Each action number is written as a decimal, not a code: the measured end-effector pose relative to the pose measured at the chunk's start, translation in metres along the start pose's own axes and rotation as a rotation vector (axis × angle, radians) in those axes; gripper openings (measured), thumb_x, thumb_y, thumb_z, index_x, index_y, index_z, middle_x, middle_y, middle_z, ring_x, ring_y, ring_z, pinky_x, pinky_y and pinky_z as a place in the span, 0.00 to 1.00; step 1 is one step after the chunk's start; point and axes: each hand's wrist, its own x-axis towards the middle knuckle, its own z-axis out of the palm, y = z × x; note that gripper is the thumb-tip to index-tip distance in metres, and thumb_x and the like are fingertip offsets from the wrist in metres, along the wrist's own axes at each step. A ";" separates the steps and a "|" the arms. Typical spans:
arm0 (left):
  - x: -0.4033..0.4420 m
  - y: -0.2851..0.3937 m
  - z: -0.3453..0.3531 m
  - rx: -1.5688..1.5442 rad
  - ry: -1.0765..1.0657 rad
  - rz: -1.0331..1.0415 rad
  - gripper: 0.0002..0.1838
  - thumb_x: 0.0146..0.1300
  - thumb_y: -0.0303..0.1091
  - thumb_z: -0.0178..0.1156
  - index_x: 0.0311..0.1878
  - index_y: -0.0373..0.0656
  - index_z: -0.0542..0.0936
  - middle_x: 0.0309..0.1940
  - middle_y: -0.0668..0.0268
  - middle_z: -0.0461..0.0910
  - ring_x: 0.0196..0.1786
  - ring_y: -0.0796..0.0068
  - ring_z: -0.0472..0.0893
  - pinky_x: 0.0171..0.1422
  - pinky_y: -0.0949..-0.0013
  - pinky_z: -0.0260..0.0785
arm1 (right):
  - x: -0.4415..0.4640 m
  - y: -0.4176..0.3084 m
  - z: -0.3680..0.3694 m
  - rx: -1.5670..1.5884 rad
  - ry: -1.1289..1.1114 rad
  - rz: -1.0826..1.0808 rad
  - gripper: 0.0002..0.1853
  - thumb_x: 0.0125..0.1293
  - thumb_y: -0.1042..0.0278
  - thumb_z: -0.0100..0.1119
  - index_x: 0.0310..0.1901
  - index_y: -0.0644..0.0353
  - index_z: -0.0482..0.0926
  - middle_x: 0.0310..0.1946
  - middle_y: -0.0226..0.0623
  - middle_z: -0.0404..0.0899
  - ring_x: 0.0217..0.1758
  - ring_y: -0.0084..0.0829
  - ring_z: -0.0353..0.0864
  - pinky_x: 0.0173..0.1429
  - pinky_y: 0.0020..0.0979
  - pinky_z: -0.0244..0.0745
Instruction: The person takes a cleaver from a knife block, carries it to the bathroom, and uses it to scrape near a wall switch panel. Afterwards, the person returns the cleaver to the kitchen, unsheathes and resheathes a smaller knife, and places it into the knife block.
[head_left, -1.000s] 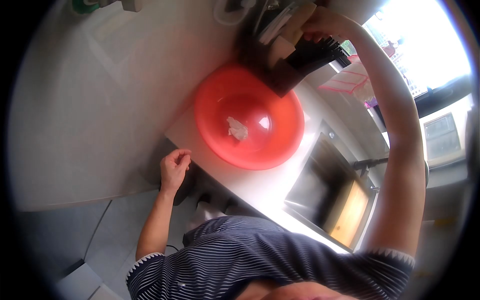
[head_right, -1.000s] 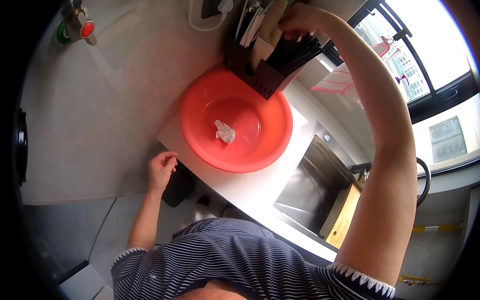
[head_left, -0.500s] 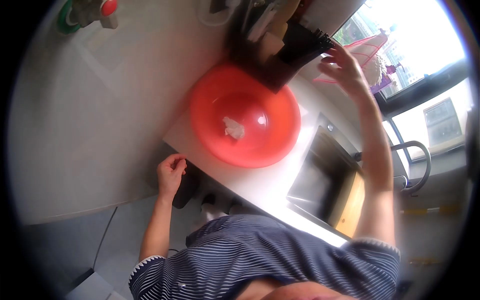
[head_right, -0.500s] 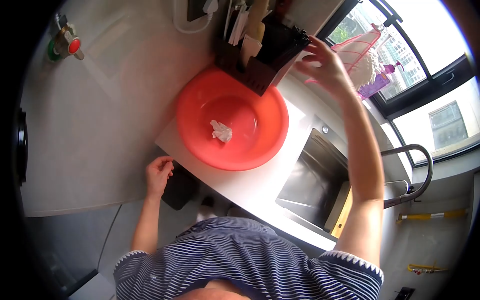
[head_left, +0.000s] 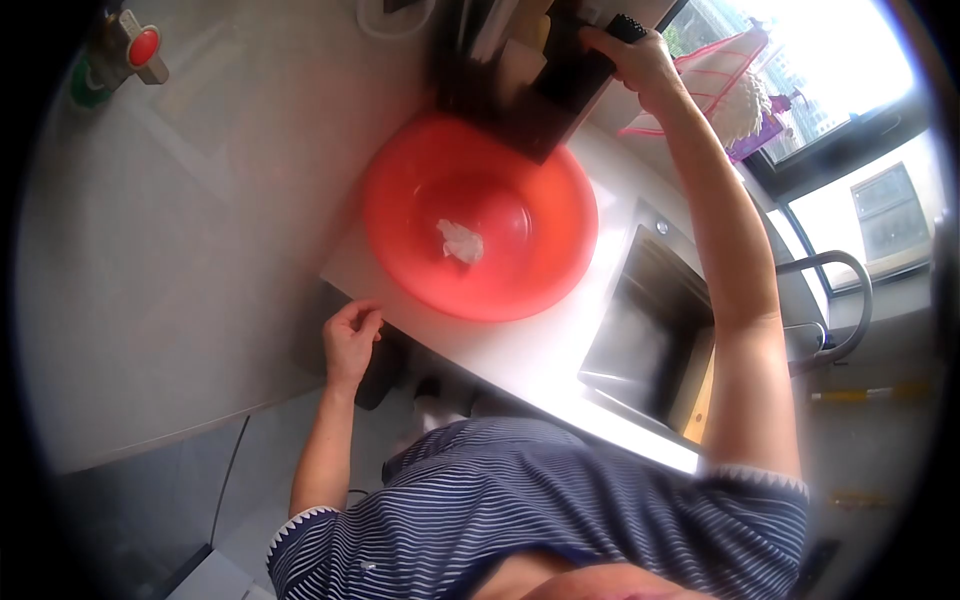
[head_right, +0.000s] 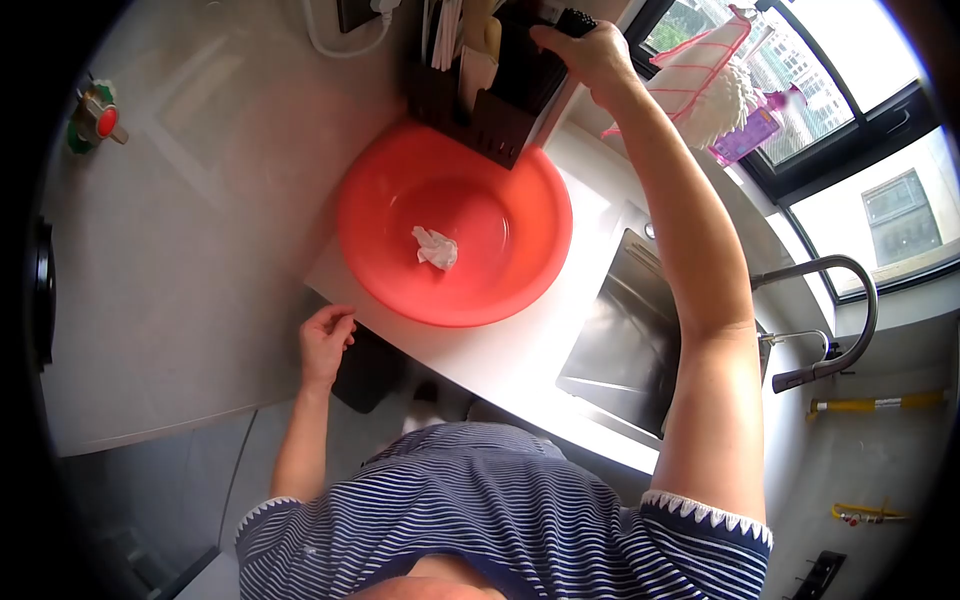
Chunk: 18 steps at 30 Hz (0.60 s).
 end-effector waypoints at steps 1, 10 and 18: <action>0.000 0.000 -0.001 -0.012 0.006 -0.006 0.06 0.58 0.24 0.57 0.38 0.35 0.79 0.23 0.71 0.77 0.23 0.86 0.73 0.27 0.81 0.66 | 0.007 0.003 -0.001 0.019 0.008 0.004 0.16 0.49 0.54 0.66 0.32 0.58 0.82 0.19 0.29 0.75 0.22 0.19 0.73 0.23 0.23 0.64; -0.002 -0.004 -0.009 0.068 0.000 0.003 0.06 0.60 0.26 0.56 0.39 0.38 0.78 0.24 0.71 0.76 0.22 0.88 0.72 0.25 0.84 0.62 | 0.022 -0.041 0.006 0.122 0.136 0.032 0.14 0.48 0.61 0.66 0.24 0.66 0.79 0.16 0.33 0.74 0.15 0.25 0.71 0.18 0.29 0.64; -0.003 -0.003 -0.012 0.043 -0.006 0.009 0.06 0.60 0.26 0.56 0.39 0.38 0.78 0.24 0.72 0.76 0.22 0.88 0.72 0.25 0.84 0.61 | 0.013 -0.047 0.023 -0.095 0.154 -0.016 0.18 0.46 0.57 0.67 0.27 0.68 0.81 0.17 0.37 0.76 0.16 0.28 0.75 0.21 0.29 0.71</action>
